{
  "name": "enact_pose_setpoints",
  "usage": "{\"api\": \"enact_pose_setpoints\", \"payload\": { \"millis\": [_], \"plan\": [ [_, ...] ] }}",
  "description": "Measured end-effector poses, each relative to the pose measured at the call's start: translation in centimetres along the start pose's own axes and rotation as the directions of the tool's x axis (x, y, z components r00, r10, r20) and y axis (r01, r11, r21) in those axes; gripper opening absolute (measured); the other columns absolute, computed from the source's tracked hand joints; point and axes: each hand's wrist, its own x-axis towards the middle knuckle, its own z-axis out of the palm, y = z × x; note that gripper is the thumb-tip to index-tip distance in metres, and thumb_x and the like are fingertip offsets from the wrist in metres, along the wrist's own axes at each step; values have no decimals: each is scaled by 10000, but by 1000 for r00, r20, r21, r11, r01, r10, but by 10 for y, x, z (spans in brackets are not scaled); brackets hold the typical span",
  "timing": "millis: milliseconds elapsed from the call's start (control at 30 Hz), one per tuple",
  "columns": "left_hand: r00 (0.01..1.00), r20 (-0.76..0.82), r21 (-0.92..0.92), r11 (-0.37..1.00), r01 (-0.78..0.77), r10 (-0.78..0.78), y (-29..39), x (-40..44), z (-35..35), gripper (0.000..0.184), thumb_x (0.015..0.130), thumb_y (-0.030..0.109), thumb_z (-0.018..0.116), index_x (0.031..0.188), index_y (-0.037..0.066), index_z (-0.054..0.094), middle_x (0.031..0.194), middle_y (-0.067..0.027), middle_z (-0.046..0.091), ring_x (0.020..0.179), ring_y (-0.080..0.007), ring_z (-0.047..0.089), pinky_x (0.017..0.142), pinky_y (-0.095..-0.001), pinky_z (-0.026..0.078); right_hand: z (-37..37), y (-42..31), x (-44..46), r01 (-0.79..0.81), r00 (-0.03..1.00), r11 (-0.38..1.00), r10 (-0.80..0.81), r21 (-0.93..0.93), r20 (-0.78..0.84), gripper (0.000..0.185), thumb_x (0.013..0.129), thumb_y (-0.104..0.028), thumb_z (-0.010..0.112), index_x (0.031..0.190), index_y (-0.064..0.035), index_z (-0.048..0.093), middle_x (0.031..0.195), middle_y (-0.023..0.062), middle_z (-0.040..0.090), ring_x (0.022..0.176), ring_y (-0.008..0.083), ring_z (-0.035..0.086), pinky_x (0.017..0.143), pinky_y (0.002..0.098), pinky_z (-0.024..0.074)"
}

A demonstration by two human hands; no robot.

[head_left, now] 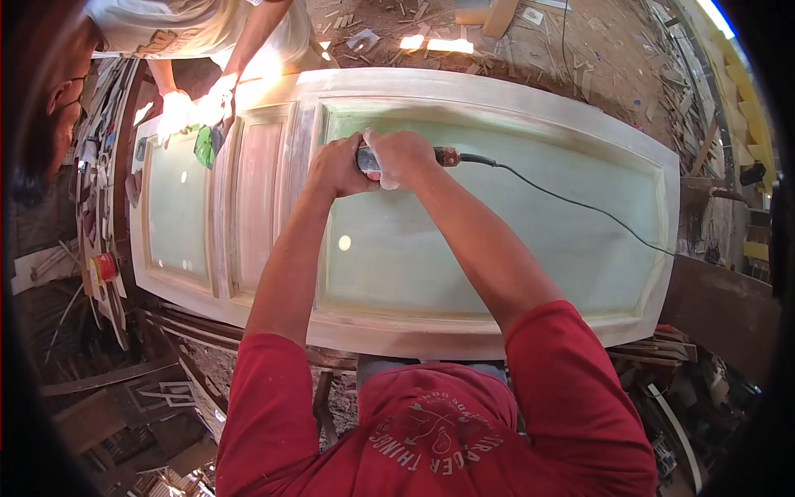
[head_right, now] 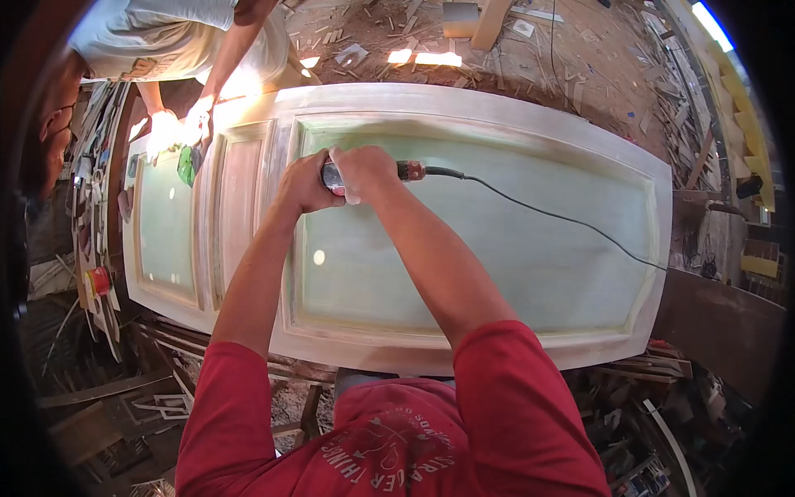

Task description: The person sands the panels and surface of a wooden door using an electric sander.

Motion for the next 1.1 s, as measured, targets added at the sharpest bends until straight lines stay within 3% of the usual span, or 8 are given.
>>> {"api": "enact_pose_setpoints", "payload": {
  "millis": [167, 267, 467, 567, 667, 933, 1100],
  "plan": [
    [999, -15, 68, 997, -30, 31, 22, 9, 0, 841, 555, 475, 984, 1251, 93, 707, 1117, -169, 808, 1047, -392, 769, 950, -507, 603, 3, 22, -10, 8, 995, 999, -3, 49, -101, 820, 717, -65, 868, 1477, -89, 561, 1087, 174, 806, 1050, 382, 787, 888, 506, 641],
    [998, -7, 44, 997, -68, 68, 67, 21, 25, 824, 562, 477, 975, 1244, 97, 710, 1104, -169, 809, 1037, -390, 771, 937, -512, 607, -6, 65, -42, -23, 999, 999, 24, 24, -45, 863, 714, -113, 856, 1517, -55, 546, 1072, 198, 793, 1001, 411, 777, 863, 521, 630],
    [989, 56, 69, 988, -140, 137, 152, 55, 57, 831, 537, 492, 965, 1217, 99, 695, 1071, -179, 807, 997, -415, 767, 907, -525, 613, -11, 151, -95, -65, 989, 998, 66, 9, -134, 898, 730, -207, 854, 1545, -30, 521, 1098, 233, 780, 1042, 437, 759, 919, 530, 611],
    [981, 85, 74, 981, -180, 174, 205, 69, 70, 821, 533, 487, 963, 1201, 90, 698, 1049, -183, 806, 988, -416, 769, 899, -525, 614, -20, 191, -130, -124, 980, 992, 127, 30, -153, 903, 741, -160, 848, 1567, -65, 496, 1158, 215, 780, 1097, 412, 758, 953, 514, 614],
    [970, 86, 49, 972, -231, 227, 254, 85, 91, 794, 542, 496, 957, 1180, 93, 710, 1056, -177, 808, 992, -409, 770, 900, -523, 613, -38, 232, -164, -205, 975, 978, 207, 33, -85, 966, 724, -191, 859, 1597, -62, 466, 1196, 225, 769, 1134, 412, 748, 992, 503, 605],
    [910, 66, -39, 912, -408, 410, 374, 120, 140, 697, 612, 523, 940, 1157, 149, 719, 1112, -144, 800, 1032, -395, 764, 928, -524, 609, -52, 343, -246, -312, 941, 949, 316, 52, -124, 1017, 666, -271, 896, 1560, -17, 483, 1183, 260, 762, 1137, 454, 731, 998, 526, 582],
    [888, 99, -35, 894, -447, 449, 421, 138, 164, 705, 609, 491, 938, 1151, 108, 701, 1090, -161, 795, 1025, -396, 768, 920, -518, 615, -54, 385, -277, -378, 912, 923, 385, 76, -139, 1073, 641, -313, 923, 1570, -23, 470, 1243, 258, 748, 1172, 467, 711, 1024, 502, 577]
  ]
}}
